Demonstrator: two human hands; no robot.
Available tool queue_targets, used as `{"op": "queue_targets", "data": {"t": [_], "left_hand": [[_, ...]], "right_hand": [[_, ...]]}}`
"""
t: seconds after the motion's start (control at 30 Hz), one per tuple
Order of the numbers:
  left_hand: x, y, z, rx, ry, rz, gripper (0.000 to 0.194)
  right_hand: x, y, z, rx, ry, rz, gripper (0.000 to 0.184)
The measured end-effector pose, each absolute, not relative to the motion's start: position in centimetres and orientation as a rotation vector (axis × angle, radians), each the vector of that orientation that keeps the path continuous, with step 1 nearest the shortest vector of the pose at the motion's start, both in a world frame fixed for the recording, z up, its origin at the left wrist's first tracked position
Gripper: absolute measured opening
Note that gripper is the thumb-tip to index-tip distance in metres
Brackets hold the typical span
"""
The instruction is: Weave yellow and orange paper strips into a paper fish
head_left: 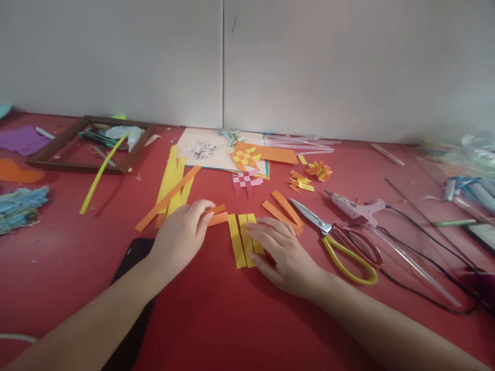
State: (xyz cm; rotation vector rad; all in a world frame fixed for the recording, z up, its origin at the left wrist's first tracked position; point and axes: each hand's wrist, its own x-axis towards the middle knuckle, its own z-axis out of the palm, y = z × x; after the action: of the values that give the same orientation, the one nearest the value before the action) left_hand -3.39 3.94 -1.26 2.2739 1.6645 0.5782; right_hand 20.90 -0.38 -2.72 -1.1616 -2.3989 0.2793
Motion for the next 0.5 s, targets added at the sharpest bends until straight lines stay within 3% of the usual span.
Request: {"op": "queue_targets", "data": {"t": [0.2,0.37,0.5], "left_hand": [[-3.3,3.8,-0.7,2.264,1.742,0.501,0.023],[-3.2,3.8,-0.7,2.277,1.750,0.500,0.026],[-3.2,3.8,-0.7,2.284,1.751,0.503,0.026]], "right_hand": [[20.9,-0.4,-2.6,-1.065,-2.392,0.185,0.027],[20.3,-0.7,-2.2,-0.988,-2.542,0.195,0.037],[19.8,-0.8,-2.0,-0.982,-2.578,0.230,0.033]]}}
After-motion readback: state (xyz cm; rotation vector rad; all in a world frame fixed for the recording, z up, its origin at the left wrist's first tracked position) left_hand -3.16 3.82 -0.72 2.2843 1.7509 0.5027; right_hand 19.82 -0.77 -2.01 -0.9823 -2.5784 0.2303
